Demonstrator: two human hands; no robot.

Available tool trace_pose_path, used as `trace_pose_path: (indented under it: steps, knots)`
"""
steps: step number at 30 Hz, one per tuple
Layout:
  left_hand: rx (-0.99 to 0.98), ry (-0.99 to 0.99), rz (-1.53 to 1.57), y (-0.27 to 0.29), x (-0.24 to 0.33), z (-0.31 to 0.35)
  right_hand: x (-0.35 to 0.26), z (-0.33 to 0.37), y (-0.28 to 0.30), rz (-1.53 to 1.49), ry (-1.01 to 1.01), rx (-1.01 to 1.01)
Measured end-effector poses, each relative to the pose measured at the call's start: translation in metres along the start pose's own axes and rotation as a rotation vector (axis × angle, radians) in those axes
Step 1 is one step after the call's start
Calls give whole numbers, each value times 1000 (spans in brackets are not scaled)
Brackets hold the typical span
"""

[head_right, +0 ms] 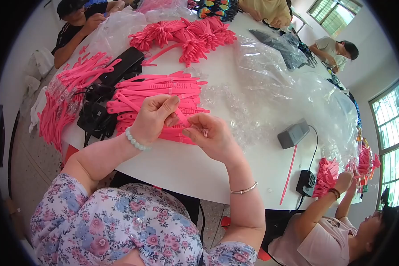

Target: Sorting and preparing pink plastic strips at a factory assembly table.

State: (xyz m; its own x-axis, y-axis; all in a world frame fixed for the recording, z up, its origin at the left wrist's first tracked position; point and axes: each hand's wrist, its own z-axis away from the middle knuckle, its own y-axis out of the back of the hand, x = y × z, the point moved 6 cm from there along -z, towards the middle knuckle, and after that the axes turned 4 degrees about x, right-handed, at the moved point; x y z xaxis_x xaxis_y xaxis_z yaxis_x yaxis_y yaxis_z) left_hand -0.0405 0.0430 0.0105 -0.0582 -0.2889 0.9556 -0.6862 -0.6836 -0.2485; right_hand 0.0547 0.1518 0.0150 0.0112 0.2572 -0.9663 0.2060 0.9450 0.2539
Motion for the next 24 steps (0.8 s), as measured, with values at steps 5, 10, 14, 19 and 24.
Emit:
trace_pose_path:
  steps: [5, 10, 14, 19, 24]
  knots:
    - [7, -2, 40, -1, 2, -1, -7, -1, -1, 184, 82, -1]
    - [24, -22, 58, -1, 4, -1, -7, -1, 0, 156, 79, 18]
    - [73, -55, 71, 1, 10, 1, -1, -1, 0, -143, -30, 88]
    - [40, -174, -64, -4, 19, 3, -2, -1, 4, -291, 12, 113]
    - [-27, -319, -314, -18, 27, 3, -10, 2, 11, -260, 101, 117]
